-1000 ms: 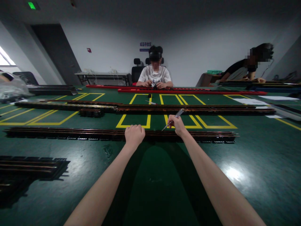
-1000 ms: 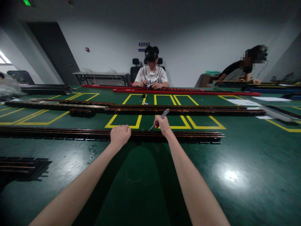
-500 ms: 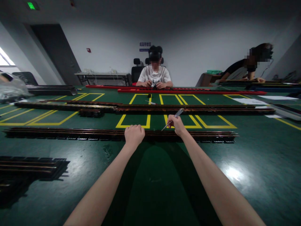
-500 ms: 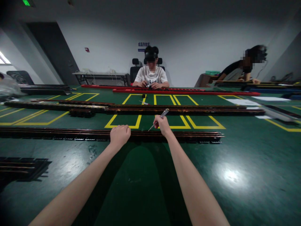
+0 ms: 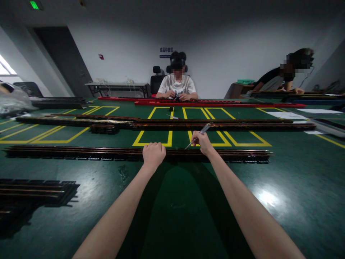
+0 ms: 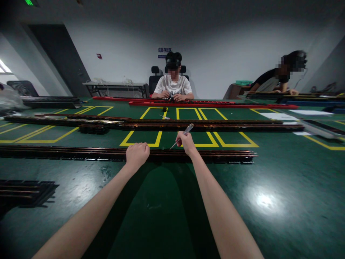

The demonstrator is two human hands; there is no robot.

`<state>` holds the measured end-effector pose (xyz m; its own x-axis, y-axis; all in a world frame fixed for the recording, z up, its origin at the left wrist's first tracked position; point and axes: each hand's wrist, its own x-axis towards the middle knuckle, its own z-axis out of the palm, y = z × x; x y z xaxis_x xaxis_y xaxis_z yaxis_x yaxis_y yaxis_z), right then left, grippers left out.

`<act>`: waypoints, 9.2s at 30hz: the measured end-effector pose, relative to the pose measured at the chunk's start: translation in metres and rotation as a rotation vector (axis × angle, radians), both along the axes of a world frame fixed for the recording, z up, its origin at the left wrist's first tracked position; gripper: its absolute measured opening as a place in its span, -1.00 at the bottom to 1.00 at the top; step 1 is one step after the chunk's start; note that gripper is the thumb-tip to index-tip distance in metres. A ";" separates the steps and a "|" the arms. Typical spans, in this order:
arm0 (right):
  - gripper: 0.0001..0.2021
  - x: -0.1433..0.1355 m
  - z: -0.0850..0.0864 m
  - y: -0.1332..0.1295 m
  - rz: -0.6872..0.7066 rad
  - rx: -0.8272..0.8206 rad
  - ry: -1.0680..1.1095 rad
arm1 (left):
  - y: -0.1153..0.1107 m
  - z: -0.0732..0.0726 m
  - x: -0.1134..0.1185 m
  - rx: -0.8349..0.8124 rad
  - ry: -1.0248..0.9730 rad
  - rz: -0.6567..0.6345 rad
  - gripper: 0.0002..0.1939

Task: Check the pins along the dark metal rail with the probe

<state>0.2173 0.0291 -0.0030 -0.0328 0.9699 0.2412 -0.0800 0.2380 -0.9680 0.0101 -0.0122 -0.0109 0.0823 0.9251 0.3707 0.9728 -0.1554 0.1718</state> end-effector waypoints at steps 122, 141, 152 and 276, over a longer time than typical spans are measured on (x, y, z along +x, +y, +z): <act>-0.85 0.005 0.003 -0.003 0.101 -0.025 -0.010 | -0.002 0.002 0.001 -0.018 -0.012 0.058 -0.55; -0.83 0.002 0.002 -0.003 0.116 -0.022 -0.054 | -0.005 0.008 0.014 -0.018 -0.029 -0.074 -0.64; -0.84 0.001 0.005 -0.004 0.104 0.003 -0.086 | -0.004 0.005 0.031 -0.032 0.044 -0.215 -0.54; -0.87 0.022 0.012 -0.020 0.161 -0.012 -0.151 | 0.002 0.006 0.041 -0.057 -0.030 -0.019 -0.57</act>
